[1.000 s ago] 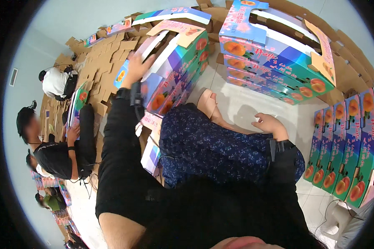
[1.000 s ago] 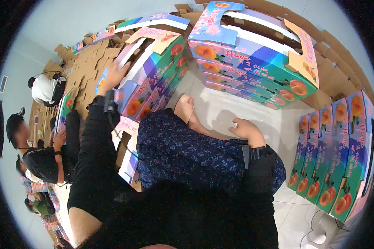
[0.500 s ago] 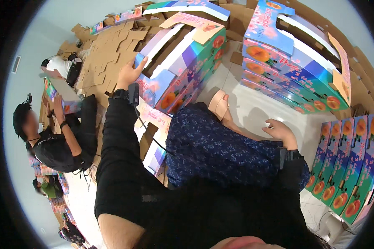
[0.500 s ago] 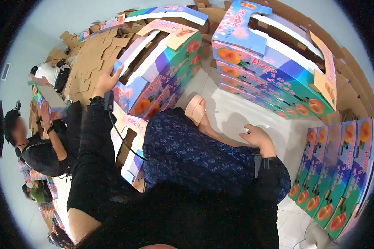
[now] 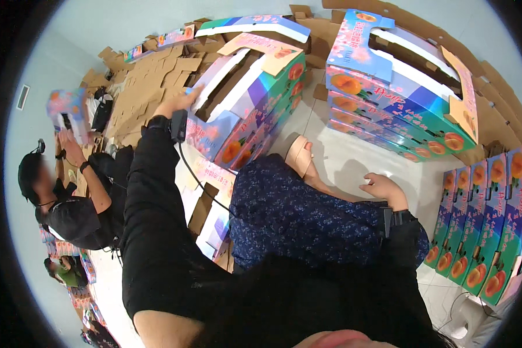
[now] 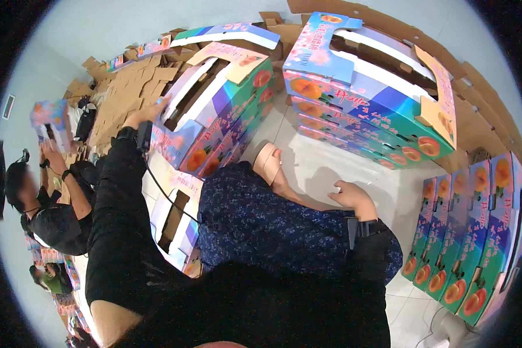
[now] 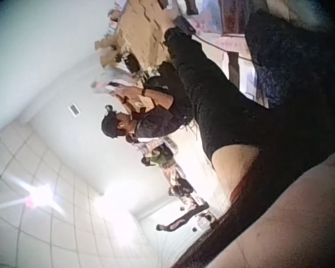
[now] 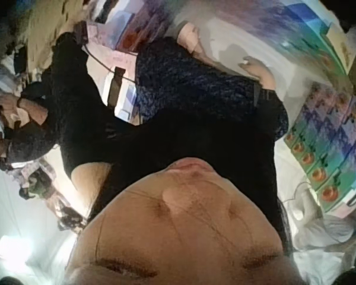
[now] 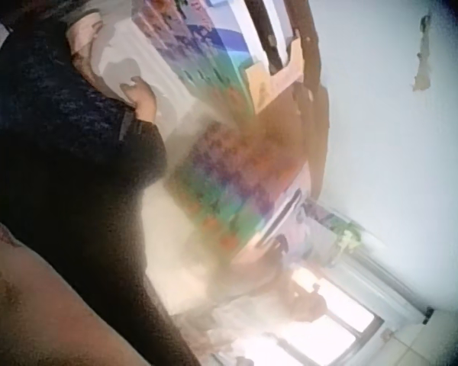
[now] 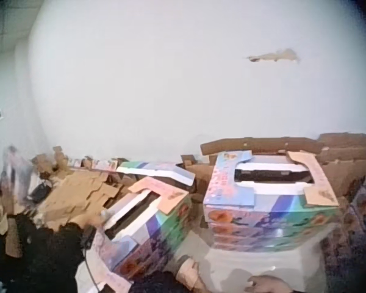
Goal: Organize and stack cardboard boxes on the floor.
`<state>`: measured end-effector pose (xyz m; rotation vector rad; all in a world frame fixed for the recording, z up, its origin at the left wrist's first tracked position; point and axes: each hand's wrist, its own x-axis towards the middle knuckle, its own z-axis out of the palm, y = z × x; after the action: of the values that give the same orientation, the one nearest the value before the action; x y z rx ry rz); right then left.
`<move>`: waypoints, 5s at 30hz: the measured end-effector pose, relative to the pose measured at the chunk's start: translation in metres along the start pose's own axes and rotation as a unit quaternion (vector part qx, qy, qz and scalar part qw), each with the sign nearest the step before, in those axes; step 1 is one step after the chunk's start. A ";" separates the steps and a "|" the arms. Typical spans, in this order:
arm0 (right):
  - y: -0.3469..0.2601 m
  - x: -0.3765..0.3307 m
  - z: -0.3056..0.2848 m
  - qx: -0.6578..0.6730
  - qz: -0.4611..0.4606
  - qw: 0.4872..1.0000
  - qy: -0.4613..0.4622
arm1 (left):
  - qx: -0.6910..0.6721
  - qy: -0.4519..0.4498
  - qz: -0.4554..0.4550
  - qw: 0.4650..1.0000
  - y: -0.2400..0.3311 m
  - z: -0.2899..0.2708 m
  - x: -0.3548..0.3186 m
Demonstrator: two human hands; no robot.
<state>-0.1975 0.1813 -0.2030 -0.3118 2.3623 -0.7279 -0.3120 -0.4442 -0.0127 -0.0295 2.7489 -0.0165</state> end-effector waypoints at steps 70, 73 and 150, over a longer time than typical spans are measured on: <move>0.008 -0.019 0.047 -0.049 -0.010 0.995 0.084 | -0.852 0.315 -0.035 0.416 0.151 0.192 -0.090; 0.007 -0.020 0.047 -0.062 0.001 0.994 0.088 | -0.838 0.323 -0.102 0.428 0.157 0.192 -0.094; 0.047 -0.202 -0.131 0.254 -0.096 0.568 0.777 | -0.798 0.403 -0.052 0.446 0.187 0.174 -0.121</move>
<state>-0.1279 0.3542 -0.0429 0.7005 3.3266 -2.4973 -0.1366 -0.2559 -0.1301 -0.8321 2.0757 3.0555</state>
